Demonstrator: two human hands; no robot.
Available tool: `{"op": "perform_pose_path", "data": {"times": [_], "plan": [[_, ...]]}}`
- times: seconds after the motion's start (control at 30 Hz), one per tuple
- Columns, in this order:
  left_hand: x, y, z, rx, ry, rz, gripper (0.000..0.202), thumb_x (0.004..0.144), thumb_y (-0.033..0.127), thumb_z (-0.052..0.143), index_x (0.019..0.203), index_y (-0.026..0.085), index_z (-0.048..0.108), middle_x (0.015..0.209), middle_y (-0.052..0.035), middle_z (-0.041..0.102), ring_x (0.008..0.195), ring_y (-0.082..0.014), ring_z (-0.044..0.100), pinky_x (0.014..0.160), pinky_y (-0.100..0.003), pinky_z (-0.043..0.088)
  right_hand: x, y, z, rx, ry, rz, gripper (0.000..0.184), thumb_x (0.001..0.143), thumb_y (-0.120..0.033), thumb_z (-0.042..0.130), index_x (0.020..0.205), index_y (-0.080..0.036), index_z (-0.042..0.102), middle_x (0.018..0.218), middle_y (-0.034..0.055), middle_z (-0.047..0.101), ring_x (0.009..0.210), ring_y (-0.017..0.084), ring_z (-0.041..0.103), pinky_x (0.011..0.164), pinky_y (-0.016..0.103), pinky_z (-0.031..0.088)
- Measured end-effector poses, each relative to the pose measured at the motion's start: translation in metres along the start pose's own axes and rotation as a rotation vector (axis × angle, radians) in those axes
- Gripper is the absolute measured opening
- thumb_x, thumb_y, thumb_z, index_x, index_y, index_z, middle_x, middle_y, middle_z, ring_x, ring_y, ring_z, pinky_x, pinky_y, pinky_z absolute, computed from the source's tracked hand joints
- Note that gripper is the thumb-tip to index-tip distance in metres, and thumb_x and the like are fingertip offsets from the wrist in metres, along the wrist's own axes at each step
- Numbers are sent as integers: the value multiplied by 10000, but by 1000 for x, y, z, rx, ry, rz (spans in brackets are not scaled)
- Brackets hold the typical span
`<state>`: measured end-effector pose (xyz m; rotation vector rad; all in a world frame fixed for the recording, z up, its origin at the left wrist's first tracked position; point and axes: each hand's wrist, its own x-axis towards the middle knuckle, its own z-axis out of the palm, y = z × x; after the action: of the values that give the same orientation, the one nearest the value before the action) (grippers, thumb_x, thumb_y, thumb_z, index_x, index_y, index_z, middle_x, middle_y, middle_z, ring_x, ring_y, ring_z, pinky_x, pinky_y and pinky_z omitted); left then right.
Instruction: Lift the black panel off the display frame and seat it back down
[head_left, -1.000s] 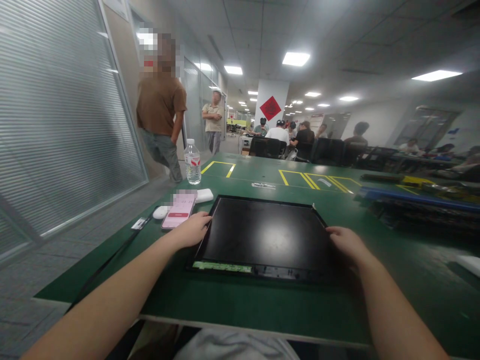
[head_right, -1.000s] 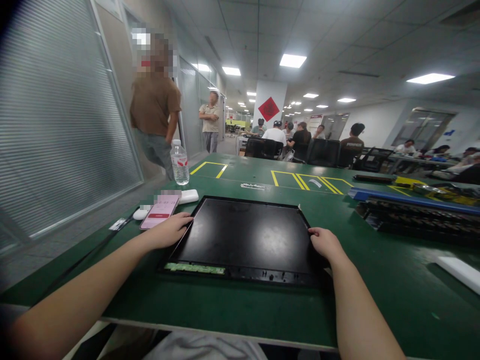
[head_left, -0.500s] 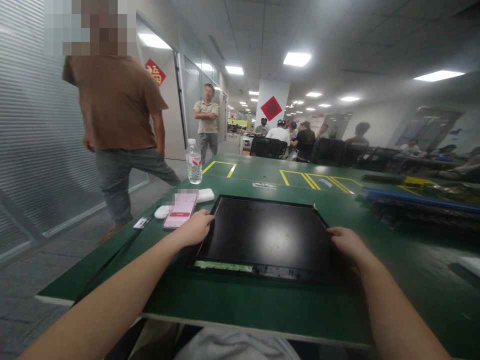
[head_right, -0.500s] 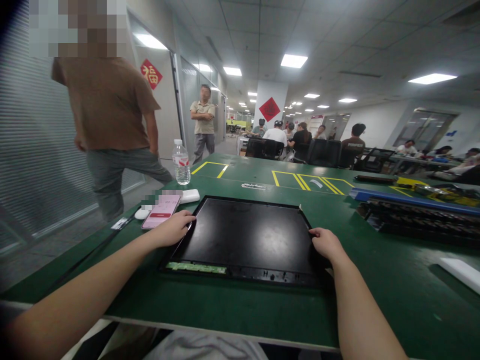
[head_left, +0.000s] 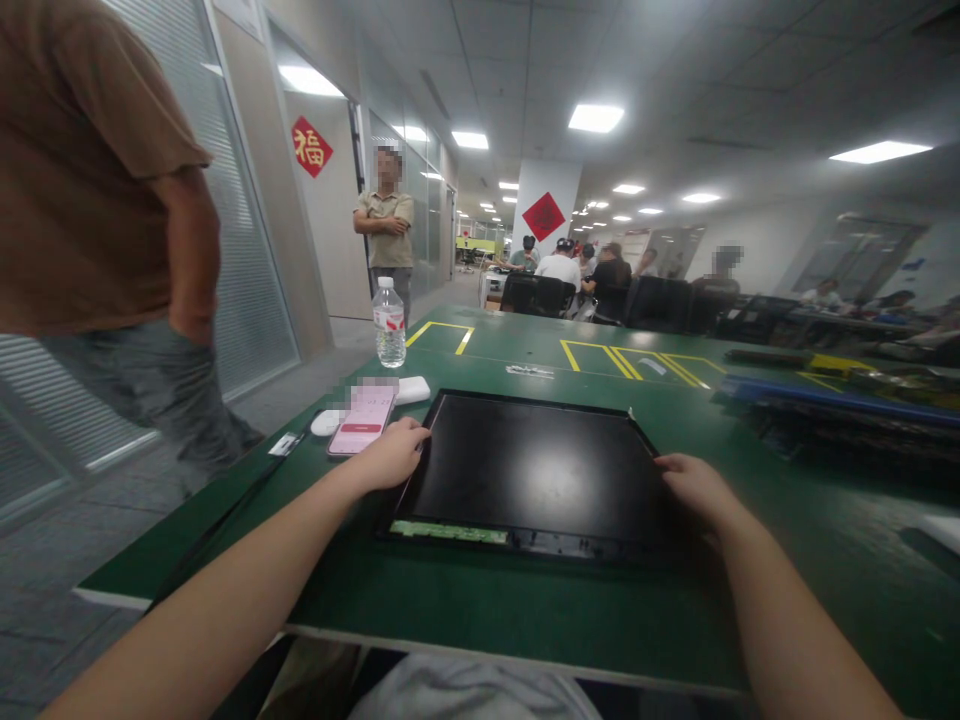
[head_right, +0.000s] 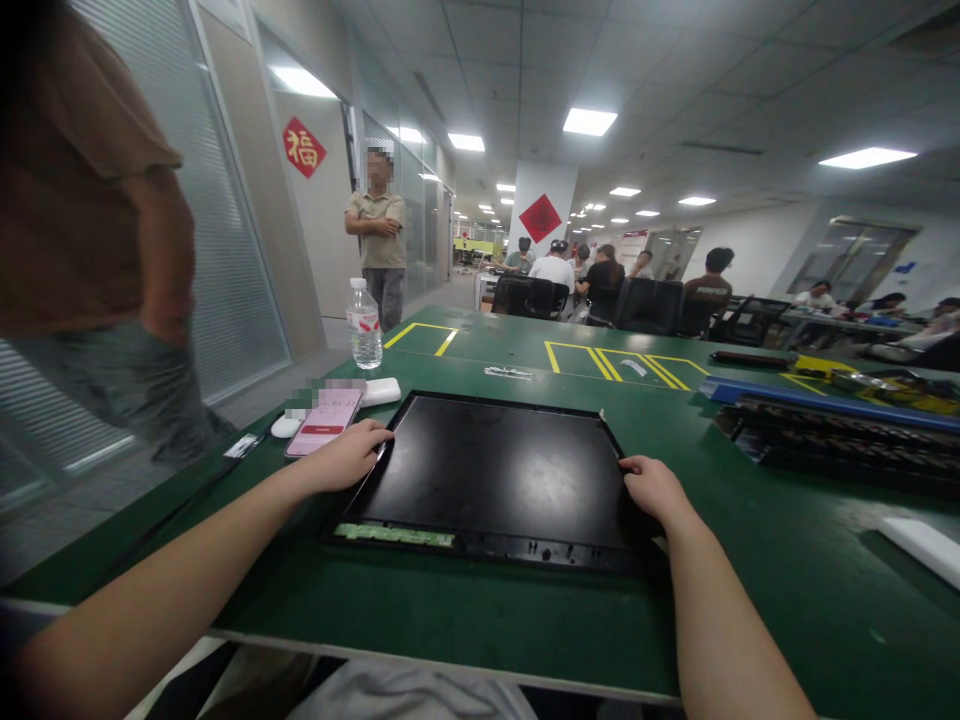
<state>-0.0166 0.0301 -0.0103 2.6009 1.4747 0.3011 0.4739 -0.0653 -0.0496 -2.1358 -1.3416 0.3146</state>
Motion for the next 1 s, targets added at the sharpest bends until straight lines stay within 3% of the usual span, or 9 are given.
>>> {"op": "perform_pose_path", "data": {"times": [0.23, 0.67, 1.0], "plan": [[-2, -3, 5, -55, 20, -20, 531, 785, 111, 433, 1273, 83, 642, 1289, -185, 611, 1226, -295, 574, 1092, -389, 419, 0, 6, 5, 56, 29, -26, 326, 644, -167, 612, 906, -226, 798, 853, 96, 763, 867, 279, 712, 804, 365, 547], [1, -8, 11, -95, 24, 15, 614, 779, 85, 453, 1383, 156, 536, 1394, -153, 594, 1322, -285, 524, 1129, -449, 369, -1, 0, 4, 95, 17, -7, 248, 665, -202, 647, 856, -212, 805, 811, 112, 757, 846, 292, 713, 784, 376, 552], [0, -1, 9, 25, -32, -61, 616, 816, 62, 401, 1425, 61, 497, 1485, -221, 507, 1428, -320, 407, 1156, -449, 338, 1, 3, 3, 106, 11, 3, 282, 669, -186, 610, 873, -214, 804, 812, 94, 760, 837, 265, 717, 794, 352, 545]]}}
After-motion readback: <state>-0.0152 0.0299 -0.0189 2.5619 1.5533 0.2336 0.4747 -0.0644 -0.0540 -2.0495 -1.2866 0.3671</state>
